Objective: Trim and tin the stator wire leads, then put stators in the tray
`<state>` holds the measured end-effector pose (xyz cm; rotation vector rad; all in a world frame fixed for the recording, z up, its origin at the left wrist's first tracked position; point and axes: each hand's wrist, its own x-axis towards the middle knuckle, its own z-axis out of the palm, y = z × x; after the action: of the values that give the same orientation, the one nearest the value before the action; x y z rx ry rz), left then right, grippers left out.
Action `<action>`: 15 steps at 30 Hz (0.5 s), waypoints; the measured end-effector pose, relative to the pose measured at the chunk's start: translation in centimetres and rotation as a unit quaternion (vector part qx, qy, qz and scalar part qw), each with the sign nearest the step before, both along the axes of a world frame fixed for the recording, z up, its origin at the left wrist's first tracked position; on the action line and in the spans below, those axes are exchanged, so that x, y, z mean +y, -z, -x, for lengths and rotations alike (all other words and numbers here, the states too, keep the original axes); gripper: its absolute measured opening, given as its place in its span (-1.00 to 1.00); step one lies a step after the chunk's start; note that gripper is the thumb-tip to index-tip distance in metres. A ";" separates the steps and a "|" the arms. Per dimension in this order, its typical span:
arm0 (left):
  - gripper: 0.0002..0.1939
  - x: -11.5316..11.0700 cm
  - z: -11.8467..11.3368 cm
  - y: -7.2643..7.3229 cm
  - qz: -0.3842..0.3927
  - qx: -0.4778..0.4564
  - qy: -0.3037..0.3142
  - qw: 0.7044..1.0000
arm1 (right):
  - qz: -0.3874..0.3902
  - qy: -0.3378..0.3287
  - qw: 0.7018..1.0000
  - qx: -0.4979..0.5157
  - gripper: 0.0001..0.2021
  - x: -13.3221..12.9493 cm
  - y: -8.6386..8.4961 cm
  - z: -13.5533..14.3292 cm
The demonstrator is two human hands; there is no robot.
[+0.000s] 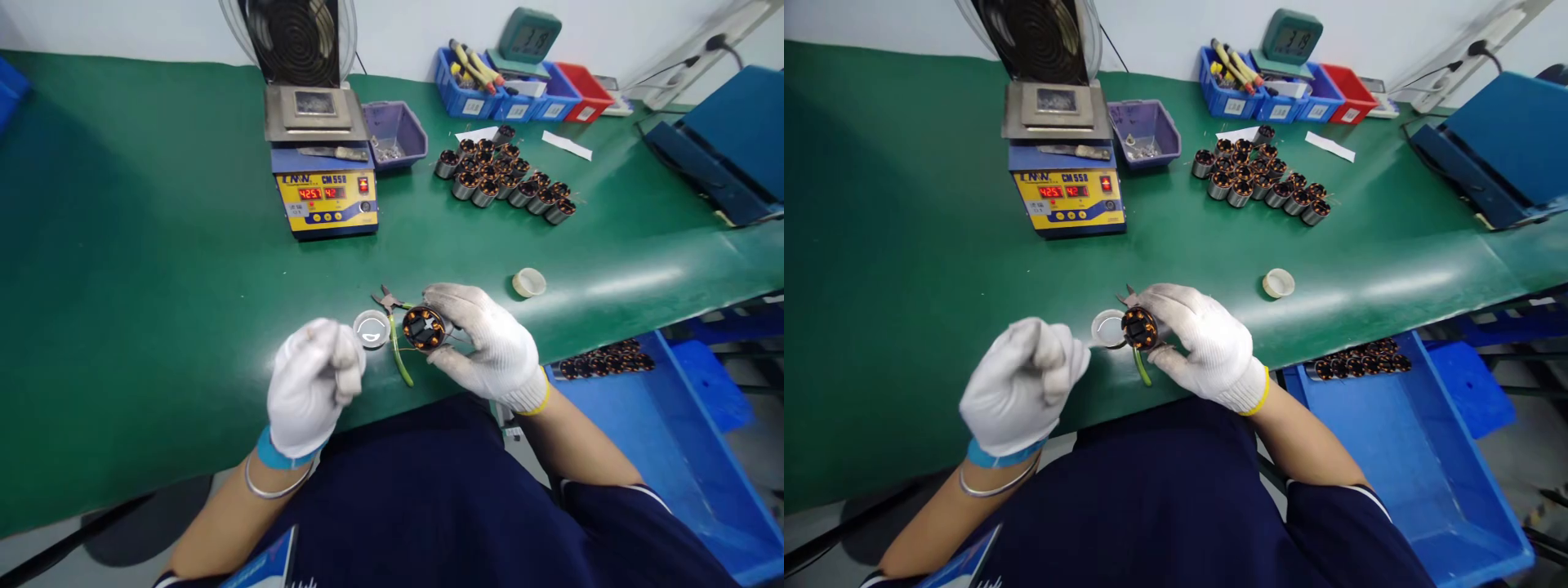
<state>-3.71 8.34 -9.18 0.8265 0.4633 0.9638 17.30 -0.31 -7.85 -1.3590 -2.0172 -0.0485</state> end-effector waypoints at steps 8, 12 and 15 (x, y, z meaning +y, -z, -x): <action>-0.54 1.0 -1.6 -0.2 0.156 -0.074 -0.254 0.952 | 0.103 0.068 0.991 -0.058 -0.48 1.5 1.1 0.8; -0.51 1.1 -1.2 -0.1 0.176 -0.064 -0.234 0.954 | 0.264 0.129 0.944 -0.146 -0.44 2.5 0.6 1.8; -0.62 1.0 -1.1 0.2 0.150 -0.072 -0.228 0.959 | 0.299 0.119 0.928 -0.186 -0.44 3.2 -0.2 2.4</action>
<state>-2.57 9.37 -9.40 0.3729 0.6720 1.3293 14.94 2.91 -7.63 -2.1084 -2.2660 0.2375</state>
